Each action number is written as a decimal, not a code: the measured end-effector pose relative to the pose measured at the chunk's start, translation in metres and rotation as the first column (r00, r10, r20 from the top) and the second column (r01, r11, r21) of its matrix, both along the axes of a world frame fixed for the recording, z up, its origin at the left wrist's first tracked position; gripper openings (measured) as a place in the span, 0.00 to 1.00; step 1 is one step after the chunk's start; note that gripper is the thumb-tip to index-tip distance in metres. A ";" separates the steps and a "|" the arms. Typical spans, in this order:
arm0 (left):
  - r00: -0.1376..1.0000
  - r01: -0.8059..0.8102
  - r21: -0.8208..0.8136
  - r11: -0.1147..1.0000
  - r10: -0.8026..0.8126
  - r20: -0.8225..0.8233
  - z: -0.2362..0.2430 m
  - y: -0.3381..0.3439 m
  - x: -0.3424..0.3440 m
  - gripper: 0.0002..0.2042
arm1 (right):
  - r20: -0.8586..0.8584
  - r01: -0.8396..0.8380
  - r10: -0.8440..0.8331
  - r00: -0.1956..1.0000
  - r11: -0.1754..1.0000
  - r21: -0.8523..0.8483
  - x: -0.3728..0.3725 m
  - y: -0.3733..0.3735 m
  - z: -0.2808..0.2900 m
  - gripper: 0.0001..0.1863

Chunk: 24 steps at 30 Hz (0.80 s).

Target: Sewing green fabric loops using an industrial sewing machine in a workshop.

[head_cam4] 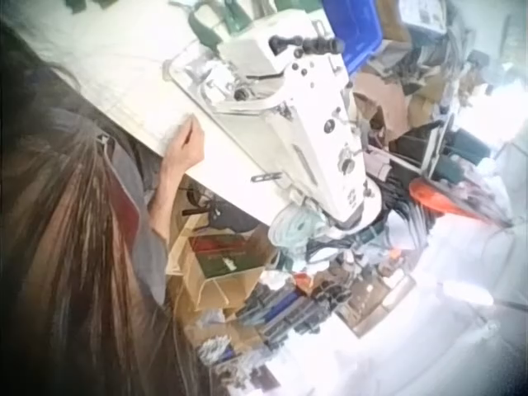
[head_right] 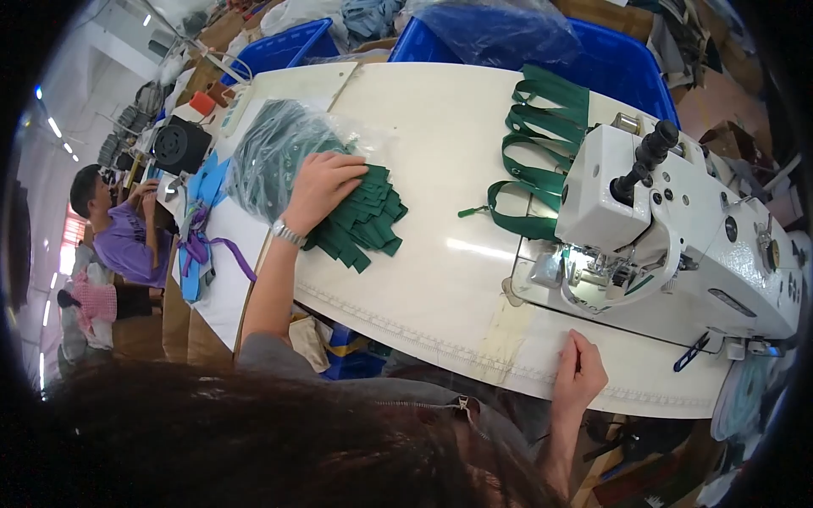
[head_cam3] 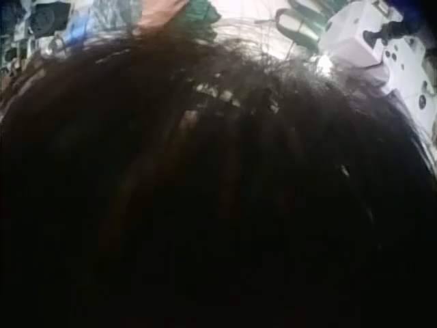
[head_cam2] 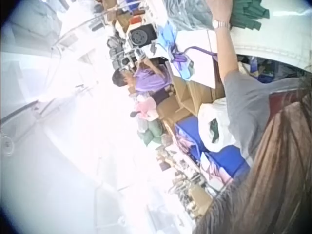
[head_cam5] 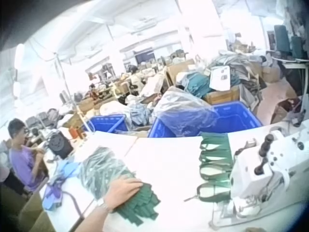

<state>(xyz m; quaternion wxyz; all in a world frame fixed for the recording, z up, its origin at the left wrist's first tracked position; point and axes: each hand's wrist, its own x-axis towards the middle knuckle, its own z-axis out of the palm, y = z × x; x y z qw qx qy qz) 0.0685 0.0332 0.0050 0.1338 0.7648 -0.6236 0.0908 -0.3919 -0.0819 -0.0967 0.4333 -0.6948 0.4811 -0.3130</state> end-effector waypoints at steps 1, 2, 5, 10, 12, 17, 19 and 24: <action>0.997 0.011 0.077 0.997 -0.016 0.071 -0.002 -0.002 0.003 0.09 | 0.020 -0.007 0.008 1.000 0.999 -0.052 0.002 0.000 -0.001 0.08; 1.000 -0.017 0.119 0.993 0.016 0.006 -0.007 -0.001 0.008 0.07 | 0.041 -0.014 0.018 0.999 0.995 -0.104 0.003 0.000 -0.001 0.08; 1.000 -0.010 0.224 0.975 0.012 -0.006 0.004 -0.009 0.008 0.05 | -0.008 0.017 -0.018 1.000 0.991 -0.134 0.001 0.004 0.004 0.08; 0.972 0.121 -0.283 0.951 -0.172 -0.163 -0.004 -0.018 -0.021 0.04 | -0.063 0.023 -0.041 0.997 0.966 -0.256 0.008 0.008 0.022 0.07; 0.943 0.206 -0.447 0.870 -0.299 -0.147 -0.008 -0.029 -0.052 0.06 | -0.091 0.018 -0.050 0.995 0.947 -0.321 0.015 0.009 0.036 0.07; 0.725 0.629 -0.415 0.657 -0.689 0.008 -0.040 -0.099 -0.140 0.08 | -0.056 0.025 -0.046 0.997 0.944 -0.330 0.026 0.006 0.042 0.06; 0.638 0.723 -0.364 0.588 -0.770 0.024 -0.048 -0.118 -0.156 0.09 | -0.127 -0.017 -0.019 0.992 0.962 -0.274 0.026 0.009 0.049 0.06; 0.589 0.776 -0.185 0.603 -0.798 -0.130 -0.051 -0.132 -0.171 0.08 | -0.121 -0.002 -0.028 0.992 0.969 -0.245 0.022 0.009 0.048 0.06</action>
